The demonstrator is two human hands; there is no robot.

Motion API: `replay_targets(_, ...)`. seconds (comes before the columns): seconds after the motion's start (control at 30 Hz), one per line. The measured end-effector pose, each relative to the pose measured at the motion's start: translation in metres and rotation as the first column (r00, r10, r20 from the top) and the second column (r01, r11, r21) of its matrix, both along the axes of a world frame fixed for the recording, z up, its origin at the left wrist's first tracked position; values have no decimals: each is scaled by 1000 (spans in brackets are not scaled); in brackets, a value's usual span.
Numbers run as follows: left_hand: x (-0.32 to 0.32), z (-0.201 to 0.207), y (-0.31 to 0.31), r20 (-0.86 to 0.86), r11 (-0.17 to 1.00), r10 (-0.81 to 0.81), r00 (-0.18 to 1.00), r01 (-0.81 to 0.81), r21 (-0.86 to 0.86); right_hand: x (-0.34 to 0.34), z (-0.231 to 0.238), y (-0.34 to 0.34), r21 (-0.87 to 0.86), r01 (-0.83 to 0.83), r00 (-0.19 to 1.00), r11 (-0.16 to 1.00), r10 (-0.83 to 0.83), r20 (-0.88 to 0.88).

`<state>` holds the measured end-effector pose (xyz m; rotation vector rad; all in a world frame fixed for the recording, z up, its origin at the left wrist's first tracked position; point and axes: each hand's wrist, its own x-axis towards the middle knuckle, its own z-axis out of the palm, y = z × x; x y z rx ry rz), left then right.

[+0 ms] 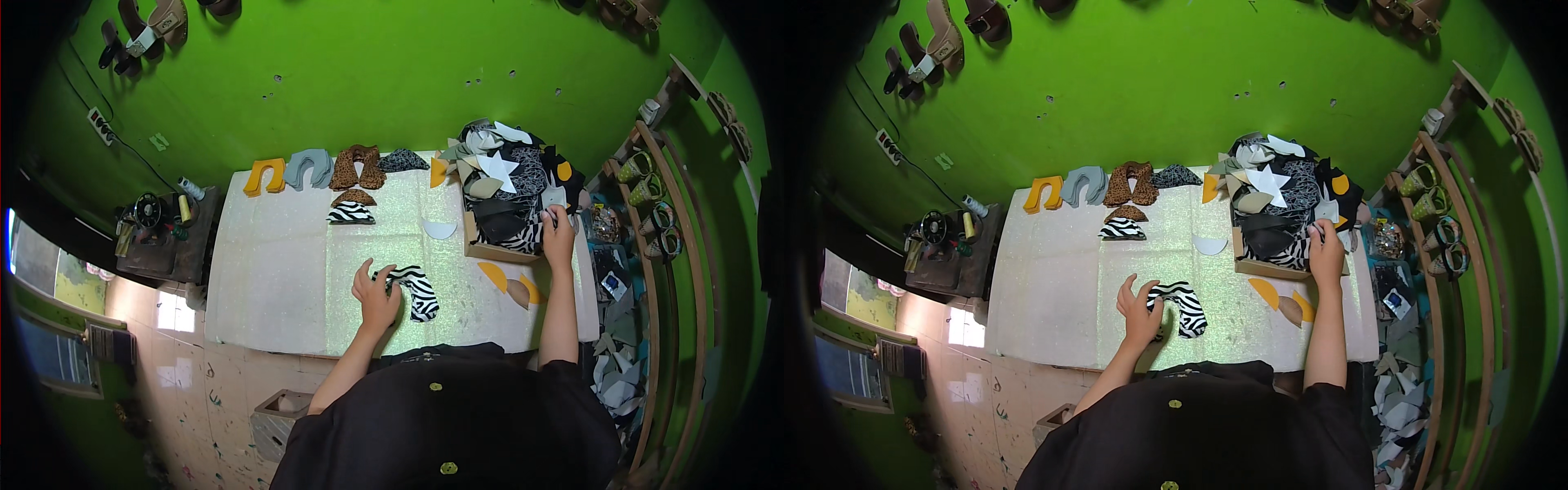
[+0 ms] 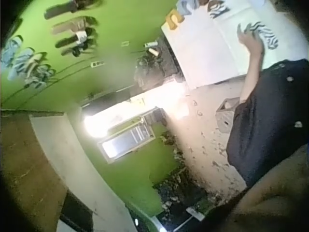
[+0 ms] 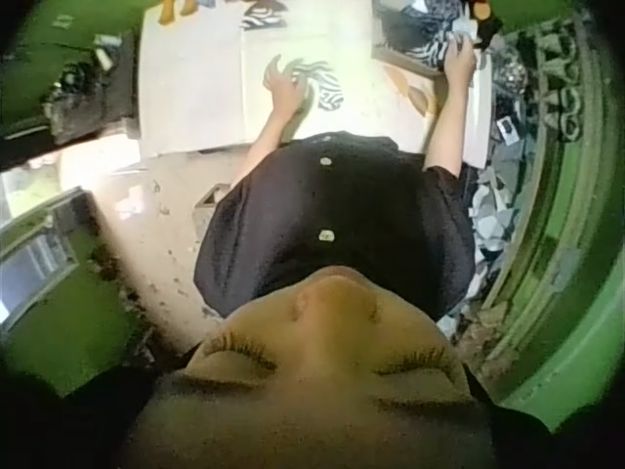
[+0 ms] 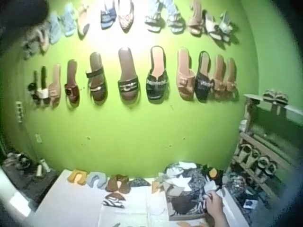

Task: Organize and sort patterned fabric and material components for shoe manufacturing.

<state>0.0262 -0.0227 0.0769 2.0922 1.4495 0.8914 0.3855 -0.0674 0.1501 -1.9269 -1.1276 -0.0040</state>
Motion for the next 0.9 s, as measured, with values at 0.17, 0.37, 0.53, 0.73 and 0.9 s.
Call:
replay_targets(0.17, 4, 9, 2, 17, 999, -34, 999, 34, -3, 1, 23, 1, 184, 107, 978, 977, -137, 157)
replay_targets(0.37, 14, 19, 7, 15, 996, -83, 996, 82, 40, -3, 50, 6, 286, 205, 837, 936, -319, 445)
replay_targets(0.53, 22, 27, 11, 11, 990, -117, 993, 116, 74, -2, 58, 8, 399, 72, 851, 914, -265, 453)
replay_targets(0.73, 32, 37, 20, 57, 978, -203, 977, 200, 60, 9, 64, 14, -15, 109, 933, 994, -97, 348)
replay_targets(0.9, 39, 38, 22, 104, 954, -299, 949, 296, 48, -3, 92, -3, -209, 172, 967, 963, -125, 220)
